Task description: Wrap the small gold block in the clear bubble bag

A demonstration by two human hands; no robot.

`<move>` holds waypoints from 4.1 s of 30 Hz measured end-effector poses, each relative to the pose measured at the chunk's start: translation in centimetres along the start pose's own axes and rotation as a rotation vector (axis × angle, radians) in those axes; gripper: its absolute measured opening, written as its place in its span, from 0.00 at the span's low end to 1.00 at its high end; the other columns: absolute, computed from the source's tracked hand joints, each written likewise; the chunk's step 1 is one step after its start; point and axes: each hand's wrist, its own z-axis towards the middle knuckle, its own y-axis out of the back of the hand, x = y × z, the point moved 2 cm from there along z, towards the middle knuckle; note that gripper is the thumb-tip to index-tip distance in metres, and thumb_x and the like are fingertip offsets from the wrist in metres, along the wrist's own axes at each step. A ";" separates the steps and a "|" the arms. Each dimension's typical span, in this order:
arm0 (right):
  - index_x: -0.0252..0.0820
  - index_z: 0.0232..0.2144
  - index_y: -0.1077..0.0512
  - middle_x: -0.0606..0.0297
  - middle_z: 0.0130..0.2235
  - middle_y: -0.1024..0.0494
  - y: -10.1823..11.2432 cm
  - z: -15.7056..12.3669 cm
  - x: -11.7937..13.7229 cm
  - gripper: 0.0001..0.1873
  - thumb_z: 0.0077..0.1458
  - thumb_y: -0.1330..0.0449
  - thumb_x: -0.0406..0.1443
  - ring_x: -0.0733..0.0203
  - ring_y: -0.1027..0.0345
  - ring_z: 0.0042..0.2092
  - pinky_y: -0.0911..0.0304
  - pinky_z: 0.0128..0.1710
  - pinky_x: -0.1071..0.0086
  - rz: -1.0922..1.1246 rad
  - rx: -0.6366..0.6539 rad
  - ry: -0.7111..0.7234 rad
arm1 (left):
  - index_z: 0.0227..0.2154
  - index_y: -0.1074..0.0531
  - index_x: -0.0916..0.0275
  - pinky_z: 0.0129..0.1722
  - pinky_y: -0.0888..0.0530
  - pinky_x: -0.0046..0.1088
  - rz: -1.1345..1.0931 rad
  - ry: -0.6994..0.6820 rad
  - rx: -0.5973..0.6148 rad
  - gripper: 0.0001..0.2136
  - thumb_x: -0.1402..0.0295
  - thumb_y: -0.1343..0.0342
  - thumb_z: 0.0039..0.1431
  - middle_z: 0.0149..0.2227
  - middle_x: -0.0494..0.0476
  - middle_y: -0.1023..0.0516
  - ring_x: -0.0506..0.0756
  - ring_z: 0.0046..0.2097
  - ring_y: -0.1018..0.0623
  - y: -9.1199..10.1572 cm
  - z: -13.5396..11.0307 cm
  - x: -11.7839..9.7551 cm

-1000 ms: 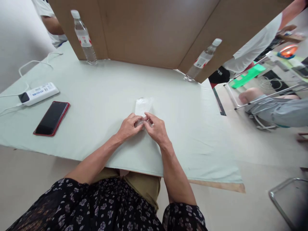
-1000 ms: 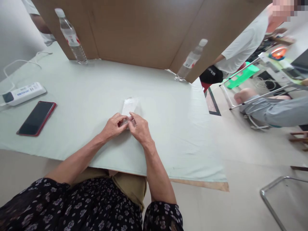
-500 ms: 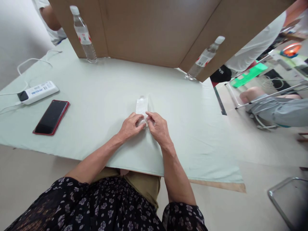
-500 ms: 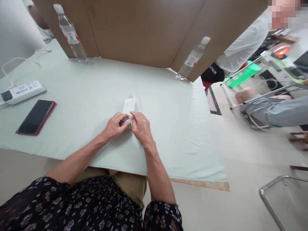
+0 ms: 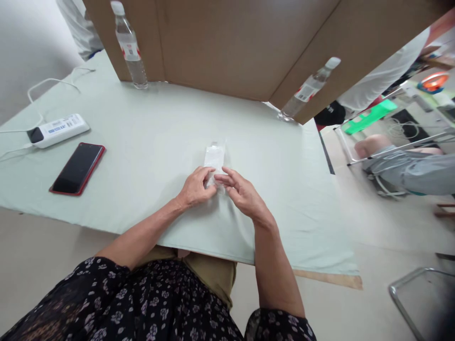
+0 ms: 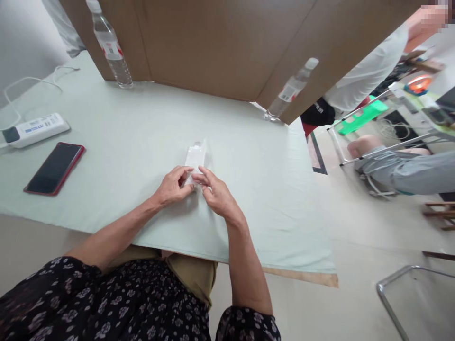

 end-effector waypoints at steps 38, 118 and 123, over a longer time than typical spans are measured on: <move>0.47 0.40 0.19 0.60 0.38 0.20 0.5 4.4 -2.3 0.14 0.62 0.45 0.35 0.54 0.26 0.44 0.31 0.47 0.60 -0.473 -0.142 -0.035 | 0.56 0.30 0.63 0.52 0.29 0.43 0.281 -0.045 -0.040 0.25 0.70 0.43 0.53 0.49 0.62 0.21 0.63 0.47 0.26 -0.9 0.0 -1.2; 0.42 0.37 0.22 0.62 0.37 0.21 -0.8 1.7 -3.1 0.19 0.56 0.37 0.50 0.60 0.30 0.36 0.35 0.38 0.66 0.123 -0.204 -0.128 | 0.48 0.24 0.66 0.42 0.23 0.33 -0.563 0.326 0.400 0.21 0.61 0.37 0.52 0.42 0.60 0.18 0.57 0.42 0.19 1.4 0.3 -0.5; 0.42 0.31 0.23 0.64 0.33 0.22 -1.7 2.3 -2.7 0.15 0.55 0.36 0.48 0.61 0.30 0.36 0.35 0.39 0.66 0.214 -0.304 -0.104 | 0.46 0.22 0.65 0.40 0.24 0.32 -0.463 0.288 0.406 0.19 0.60 0.39 0.54 0.41 0.59 0.17 0.56 0.40 0.20 1.6 0.4 -0.8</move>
